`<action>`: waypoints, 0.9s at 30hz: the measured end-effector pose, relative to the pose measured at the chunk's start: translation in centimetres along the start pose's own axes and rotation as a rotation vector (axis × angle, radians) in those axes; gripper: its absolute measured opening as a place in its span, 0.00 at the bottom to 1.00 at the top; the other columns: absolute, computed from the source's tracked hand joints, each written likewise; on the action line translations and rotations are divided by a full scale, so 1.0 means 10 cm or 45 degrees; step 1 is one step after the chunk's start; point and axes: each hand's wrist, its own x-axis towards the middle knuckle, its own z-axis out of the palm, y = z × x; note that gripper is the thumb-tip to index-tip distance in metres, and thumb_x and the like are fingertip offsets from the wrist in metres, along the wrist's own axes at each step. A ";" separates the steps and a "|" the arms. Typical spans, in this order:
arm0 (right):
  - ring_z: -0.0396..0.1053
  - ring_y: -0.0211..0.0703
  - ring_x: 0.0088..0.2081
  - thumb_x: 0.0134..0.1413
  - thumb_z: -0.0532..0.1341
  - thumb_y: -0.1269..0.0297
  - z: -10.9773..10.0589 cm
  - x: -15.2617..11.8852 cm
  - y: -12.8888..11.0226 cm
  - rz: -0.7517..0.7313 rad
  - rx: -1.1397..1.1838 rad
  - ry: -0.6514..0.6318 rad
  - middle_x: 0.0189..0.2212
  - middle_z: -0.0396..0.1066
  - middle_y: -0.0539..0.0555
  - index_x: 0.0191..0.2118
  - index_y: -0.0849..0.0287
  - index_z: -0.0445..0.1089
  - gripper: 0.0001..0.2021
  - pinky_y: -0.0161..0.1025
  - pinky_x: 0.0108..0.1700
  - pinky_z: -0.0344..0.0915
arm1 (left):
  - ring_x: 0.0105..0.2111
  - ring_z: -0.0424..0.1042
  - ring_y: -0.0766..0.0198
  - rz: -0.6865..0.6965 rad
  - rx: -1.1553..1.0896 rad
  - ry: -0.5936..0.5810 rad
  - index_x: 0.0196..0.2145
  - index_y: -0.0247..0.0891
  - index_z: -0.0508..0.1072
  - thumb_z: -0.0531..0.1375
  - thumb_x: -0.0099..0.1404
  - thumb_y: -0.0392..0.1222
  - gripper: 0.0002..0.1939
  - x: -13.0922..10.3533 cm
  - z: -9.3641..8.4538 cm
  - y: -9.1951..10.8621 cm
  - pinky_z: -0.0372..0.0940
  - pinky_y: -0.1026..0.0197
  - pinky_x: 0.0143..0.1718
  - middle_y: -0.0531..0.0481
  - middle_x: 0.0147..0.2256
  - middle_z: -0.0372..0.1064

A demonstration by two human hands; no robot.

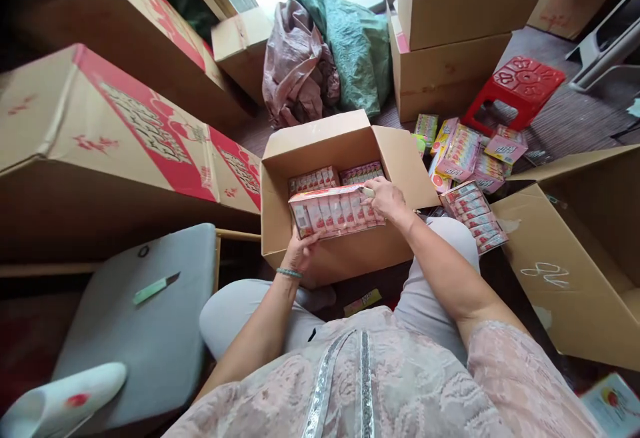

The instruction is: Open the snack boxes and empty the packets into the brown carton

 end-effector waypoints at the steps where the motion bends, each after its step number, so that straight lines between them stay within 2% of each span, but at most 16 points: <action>1: 0.75 0.43 0.44 0.61 0.70 0.60 0.02 -0.03 0.00 -0.013 -0.020 0.014 0.53 0.75 0.56 0.50 0.56 0.80 0.13 0.36 0.45 0.70 | 0.44 0.82 0.55 0.010 0.096 -0.043 0.47 0.43 0.75 0.80 0.31 0.30 0.42 0.00 -0.04 0.05 0.76 0.57 0.48 0.51 0.42 0.80; 3: 0.75 0.42 0.44 0.63 0.68 0.63 0.04 -0.08 0.01 -0.064 -0.010 0.022 0.52 0.74 0.56 0.48 0.56 0.81 0.10 0.35 0.44 0.69 | 0.46 0.81 0.50 -0.003 0.316 -0.107 0.47 0.41 0.75 0.80 0.25 0.27 0.46 0.00 -0.13 0.16 0.76 0.54 0.50 0.47 0.43 0.80; 6: 0.74 0.42 0.44 0.62 0.68 0.64 0.04 -0.17 0.00 -0.159 -0.013 -0.008 0.49 0.74 0.55 0.45 0.57 0.81 0.08 0.35 0.44 0.67 | 0.50 0.78 0.48 0.111 0.510 -0.122 0.45 0.39 0.76 0.79 0.25 0.26 0.44 0.00 -0.18 0.30 0.73 0.53 0.55 0.44 0.47 0.79; 9: 0.74 0.44 0.44 0.61 0.68 0.63 0.00 -0.32 -0.04 -0.185 -0.130 0.001 0.50 0.74 0.56 0.45 0.57 0.79 0.08 0.36 0.43 0.66 | 0.52 0.76 0.50 0.299 0.426 -0.091 0.44 0.40 0.75 0.78 0.24 0.23 0.45 -0.04 -0.12 0.34 0.69 0.54 0.58 0.46 0.47 0.78; 12: 0.75 0.47 0.47 0.63 0.68 0.58 -0.11 -0.47 -0.15 -0.216 -0.245 -0.039 0.53 0.75 0.57 0.48 0.56 0.77 0.11 0.38 0.44 0.65 | 0.50 0.76 0.52 0.340 0.327 -0.099 0.44 0.41 0.73 0.77 0.23 0.21 0.47 -0.12 -0.02 0.31 0.68 0.57 0.57 0.49 0.44 0.77; 16: 0.75 0.50 0.47 0.74 0.55 0.52 -0.21 -0.52 -0.59 -0.273 -0.508 -0.178 0.52 0.75 0.60 0.56 0.58 0.69 0.17 0.39 0.41 0.62 | 0.51 0.76 0.53 0.300 0.192 -0.198 0.48 0.41 0.71 0.78 0.27 0.22 0.48 -0.24 0.07 0.29 0.69 0.60 0.52 0.50 0.45 0.74; 19: 0.76 0.50 0.45 0.78 0.47 0.60 -0.12 -0.48 -1.05 -0.429 -0.805 -0.375 0.51 0.76 0.62 0.58 0.59 0.67 0.17 0.39 0.37 0.57 | 0.48 0.75 0.55 0.329 0.181 -0.250 0.48 0.40 0.72 0.78 0.30 0.24 0.45 -0.28 0.08 0.27 0.68 0.60 0.51 0.51 0.45 0.73; 23: 0.77 0.52 0.46 0.73 0.48 0.71 0.10 -0.45 -1.54 -0.612 -1.142 -0.627 0.48 0.79 0.63 0.59 0.59 0.69 0.18 0.40 0.37 0.56 | 0.41 0.72 0.57 0.434 0.309 -0.226 0.46 0.42 0.74 0.77 0.28 0.24 0.43 -0.28 0.06 0.20 0.66 0.58 0.48 0.53 0.42 0.73; 27: 0.79 0.54 0.46 0.71 0.49 0.72 0.22 -0.45 -1.77 -0.622 -1.311 -0.737 0.44 0.80 0.66 0.55 0.61 0.73 0.18 0.41 0.38 0.58 | 0.39 0.70 0.58 0.498 0.316 -0.220 0.46 0.42 0.74 0.78 0.30 0.26 0.43 -0.28 0.03 0.10 0.65 0.59 0.47 0.54 0.40 0.71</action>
